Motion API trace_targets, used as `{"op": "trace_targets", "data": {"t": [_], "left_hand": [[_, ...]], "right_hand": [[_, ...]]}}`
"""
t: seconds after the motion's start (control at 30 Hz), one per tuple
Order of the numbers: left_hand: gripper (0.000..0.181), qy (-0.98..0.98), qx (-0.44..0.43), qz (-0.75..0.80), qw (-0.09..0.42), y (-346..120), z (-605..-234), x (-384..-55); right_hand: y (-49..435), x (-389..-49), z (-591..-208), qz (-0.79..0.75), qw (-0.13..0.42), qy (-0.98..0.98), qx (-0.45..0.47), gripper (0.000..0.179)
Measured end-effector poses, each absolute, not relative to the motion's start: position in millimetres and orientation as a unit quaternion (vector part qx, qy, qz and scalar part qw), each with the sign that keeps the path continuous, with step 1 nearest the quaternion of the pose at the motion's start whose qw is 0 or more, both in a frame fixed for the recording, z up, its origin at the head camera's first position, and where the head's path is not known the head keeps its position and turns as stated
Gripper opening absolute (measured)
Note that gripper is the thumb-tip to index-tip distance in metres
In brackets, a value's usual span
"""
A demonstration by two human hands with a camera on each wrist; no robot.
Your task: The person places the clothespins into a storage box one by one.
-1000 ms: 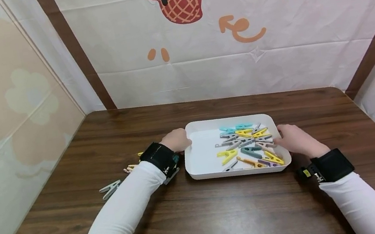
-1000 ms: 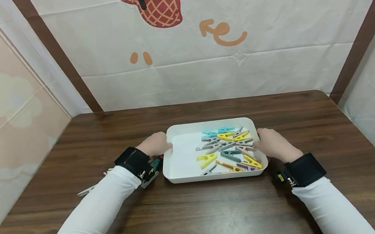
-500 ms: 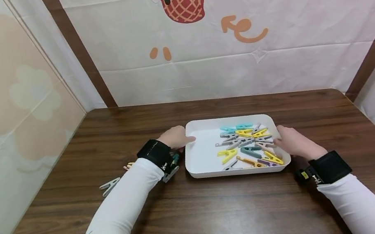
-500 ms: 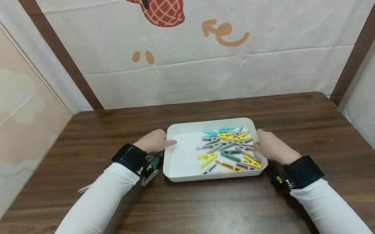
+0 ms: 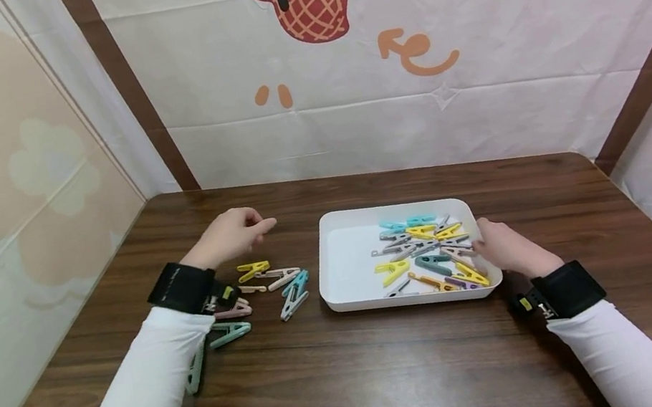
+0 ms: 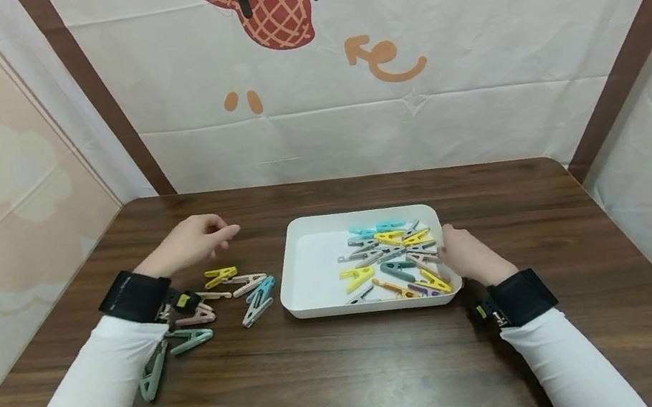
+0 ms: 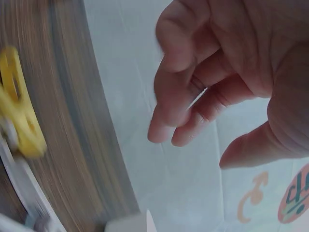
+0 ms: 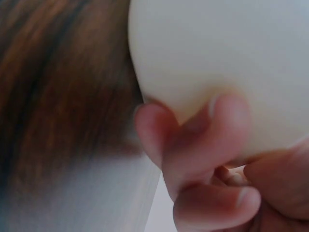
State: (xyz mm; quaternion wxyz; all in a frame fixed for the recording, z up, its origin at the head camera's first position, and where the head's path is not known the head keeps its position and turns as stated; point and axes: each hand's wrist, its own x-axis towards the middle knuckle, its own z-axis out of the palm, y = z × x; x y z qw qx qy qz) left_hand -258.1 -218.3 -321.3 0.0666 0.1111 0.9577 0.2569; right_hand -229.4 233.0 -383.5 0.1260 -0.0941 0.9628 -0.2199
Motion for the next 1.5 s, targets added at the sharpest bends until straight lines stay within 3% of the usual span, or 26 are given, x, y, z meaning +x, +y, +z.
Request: {"op": "trace_targets", "data": {"t": [0.2, 0.43, 0.67, 1.0, 1.17, 1.5], "left_hand": [[0.027, 0.962, 0.137, 0.229, 0.054, -248, -330, -250], [0.033, 0.960, 0.165, 0.195, 0.118, -259, -352, -252], [0.018, 0.960, 0.171, 0.175, 0.134, -256, -359, -256], [0.009, 0.969, 0.171, 0.128, 0.121, -253, -361, -257], [0.013, 0.973, 0.172, 0.126, 0.087, -246, -350, -263], [0.020, 0.962, 0.230, 0.147, 0.018, -186, -314, -278]], "right_hand": [[232, -230, -381, -0.215, 0.125, 0.964, -0.095, 0.042], [232, -229, -382, -0.218, 0.126, 0.964, -0.091, 0.042], [231, -229, -381, -0.215, 0.127, 0.965, -0.085, 0.043], [230, -229, -383, -0.215, 0.131, 0.964, -0.079, 0.043], [229, -228, -382, -0.218, 0.138, 0.963, -0.077, 0.043], [229, -229, -382, -0.218, 0.137, 0.963, -0.075, 0.043]]}}
